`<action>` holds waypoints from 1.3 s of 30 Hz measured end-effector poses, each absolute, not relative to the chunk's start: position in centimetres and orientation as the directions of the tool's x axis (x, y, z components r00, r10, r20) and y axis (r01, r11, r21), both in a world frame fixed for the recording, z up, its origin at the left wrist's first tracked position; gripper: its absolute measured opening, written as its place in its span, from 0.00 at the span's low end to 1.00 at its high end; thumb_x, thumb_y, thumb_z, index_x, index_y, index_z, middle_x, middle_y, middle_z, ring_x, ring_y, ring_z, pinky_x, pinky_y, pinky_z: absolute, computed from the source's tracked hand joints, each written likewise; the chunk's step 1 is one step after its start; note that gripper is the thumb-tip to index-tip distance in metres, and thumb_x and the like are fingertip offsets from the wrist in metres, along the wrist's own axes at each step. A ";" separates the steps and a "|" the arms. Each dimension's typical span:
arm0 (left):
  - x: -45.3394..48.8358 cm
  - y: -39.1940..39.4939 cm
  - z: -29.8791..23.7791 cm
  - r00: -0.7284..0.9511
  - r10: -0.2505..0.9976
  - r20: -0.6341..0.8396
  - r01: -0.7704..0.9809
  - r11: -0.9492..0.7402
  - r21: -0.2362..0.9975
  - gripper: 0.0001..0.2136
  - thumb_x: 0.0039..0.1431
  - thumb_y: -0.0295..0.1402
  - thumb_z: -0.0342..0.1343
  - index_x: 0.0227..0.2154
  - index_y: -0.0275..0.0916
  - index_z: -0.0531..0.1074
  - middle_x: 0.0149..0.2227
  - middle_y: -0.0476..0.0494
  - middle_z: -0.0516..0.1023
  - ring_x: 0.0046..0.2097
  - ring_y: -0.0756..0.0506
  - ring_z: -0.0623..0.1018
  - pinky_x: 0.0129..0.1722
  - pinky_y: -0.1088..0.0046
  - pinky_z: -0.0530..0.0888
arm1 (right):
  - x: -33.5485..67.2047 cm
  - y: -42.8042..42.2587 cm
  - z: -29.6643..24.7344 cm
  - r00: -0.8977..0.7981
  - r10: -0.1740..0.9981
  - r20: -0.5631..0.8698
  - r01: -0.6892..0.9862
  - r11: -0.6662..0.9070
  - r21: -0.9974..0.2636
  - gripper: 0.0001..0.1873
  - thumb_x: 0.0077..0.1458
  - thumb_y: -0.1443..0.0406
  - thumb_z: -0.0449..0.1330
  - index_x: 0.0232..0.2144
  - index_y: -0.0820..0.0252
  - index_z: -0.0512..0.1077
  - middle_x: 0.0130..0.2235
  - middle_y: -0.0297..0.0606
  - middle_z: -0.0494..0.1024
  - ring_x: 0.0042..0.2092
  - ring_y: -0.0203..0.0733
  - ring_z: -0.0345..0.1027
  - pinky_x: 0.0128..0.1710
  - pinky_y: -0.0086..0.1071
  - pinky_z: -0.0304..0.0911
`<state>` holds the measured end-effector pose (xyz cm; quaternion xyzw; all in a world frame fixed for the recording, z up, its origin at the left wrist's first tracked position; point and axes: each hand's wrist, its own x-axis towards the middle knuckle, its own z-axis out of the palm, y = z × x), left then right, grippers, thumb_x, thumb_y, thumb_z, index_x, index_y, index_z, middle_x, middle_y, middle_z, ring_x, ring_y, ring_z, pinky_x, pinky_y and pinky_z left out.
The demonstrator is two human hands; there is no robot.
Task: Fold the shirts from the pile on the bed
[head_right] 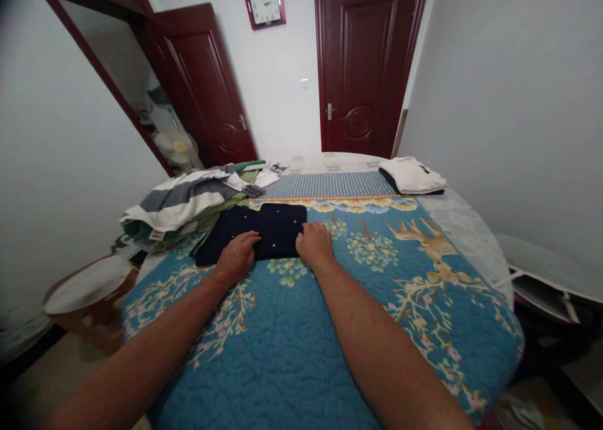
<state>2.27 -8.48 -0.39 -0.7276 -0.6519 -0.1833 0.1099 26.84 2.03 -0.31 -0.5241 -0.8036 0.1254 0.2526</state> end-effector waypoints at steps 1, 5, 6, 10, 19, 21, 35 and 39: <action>2.2 -8.5 -0.5 0.079 0.908 0.412 0.989 -0.125 0.084 0.22 0.65 0.24 0.46 0.56 0.36 0.79 0.62 0.35 0.78 0.65 0.40 0.75 0.70 0.57 0.70 | 26.8 2.0 -0.3 -0.327 0.905 0.274 0.777 0.422 -0.467 0.24 0.68 0.61 0.54 0.61 0.62 0.76 0.59 0.52 0.78 0.62 0.57 0.68 0.65 0.46 0.58; 2.2 -8.5 -0.4 0.061 0.912 0.407 0.988 -0.112 0.104 0.22 0.65 0.25 0.46 0.56 0.37 0.79 0.62 0.35 0.78 0.65 0.40 0.75 0.70 0.57 0.70 | 26.9 1.9 -0.2 -0.339 0.901 0.272 0.769 0.432 -0.472 0.24 0.67 0.61 0.55 0.61 0.61 0.76 0.60 0.51 0.78 0.62 0.56 0.68 0.65 0.46 0.59; 2.2 -8.5 -0.3 0.056 0.913 0.405 0.988 -0.109 0.108 0.22 0.65 0.25 0.46 0.56 0.37 0.79 0.62 0.35 0.78 0.65 0.40 0.75 0.70 0.57 0.70 | 26.9 1.9 -0.2 -0.341 0.899 0.275 0.767 0.435 -0.471 0.24 0.67 0.61 0.55 0.61 0.61 0.76 0.60 0.50 0.78 0.62 0.56 0.68 0.65 0.46 0.59; 2.5 -8.7 0.1 0.054 0.910 0.411 0.986 -0.114 0.123 0.22 0.65 0.25 0.46 0.55 0.37 0.79 0.61 0.35 0.79 0.64 0.40 0.75 0.70 0.58 0.71 | 27.0 2.0 -0.3 -0.348 0.896 0.276 0.766 0.441 -0.468 0.24 0.67 0.61 0.55 0.61 0.62 0.76 0.60 0.50 0.78 0.62 0.55 0.68 0.65 0.45 0.59; 2.1 -8.8 -0.2 0.070 0.893 0.444 0.977 -0.151 0.151 0.21 0.64 0.23 0.46 0.53 0.38 0.79 0.58 0.37 0.79 0.61 0.40 0.75 0.67 0.60 0.71 | 27.0 2.4 -0.8 -0.311 0.896 0.316 0.759 0.435 -0.485 0.26 0.67 0.63 0.54 0.63 0.64 0.74 0.58 0.51 0.80 0.61 0.54 0.70 0.64 0.42 0.60; 2.1 -8.9 -0.1 0.073 0.891 0.447 0.977 -0.153 0.146 0.20 0.64 0.22 0.46 0.52 0.38 0.78 0.55 0.37 0.80 0.59 0.40 0.76 0.65 0.60 0.72 | 27.0 2.6 -0.8 -0.312 0.893 0.325 0.760 0.440 -0.479 0.25 0.67 0.65 0.54 0.62 0.65 0.75 0.56 0.50 0.81 0.59 0.54 0.71 0.63 0.42 0.60; 3.3 -10.1 1.9 0.090 0.956 0.277 0.994 -0.102 0.028 0.09 0.63 0.24 0.51 0.41 0.42 0.74 0.45 0.37 0.78 0.50 0.36 0.74 0.48 0.56 0.68 | 27.4 2.6 -0.9 -0.318 0.873 0.371 0.757 0.469 -0.455 0.21 0.65 0.68 0.56 0.57 0.62 0.78 0.49 0.47 0.85 0.53 0.52 0.77 0.58 0.40 0.65; 3.4 -10.5 2.3 0.045 0.980 0.195 0.996 -0.058 0.062 0.10 0.66 0.25 0.50 0.45 0.41 0.74 0.48 0.38 0.78 0.50 0.37 0.77 0.46 0.58 0.68 | 27.4 2.6 -0.9 -0.298 0.877 0.377 0.718 0.466 -0.517 0.22 0.66 0.66 0.56 0.59 0.62 0.77 0.47 0.45 0.85 0.48 0.49 0.79 0.54 0.38 0.68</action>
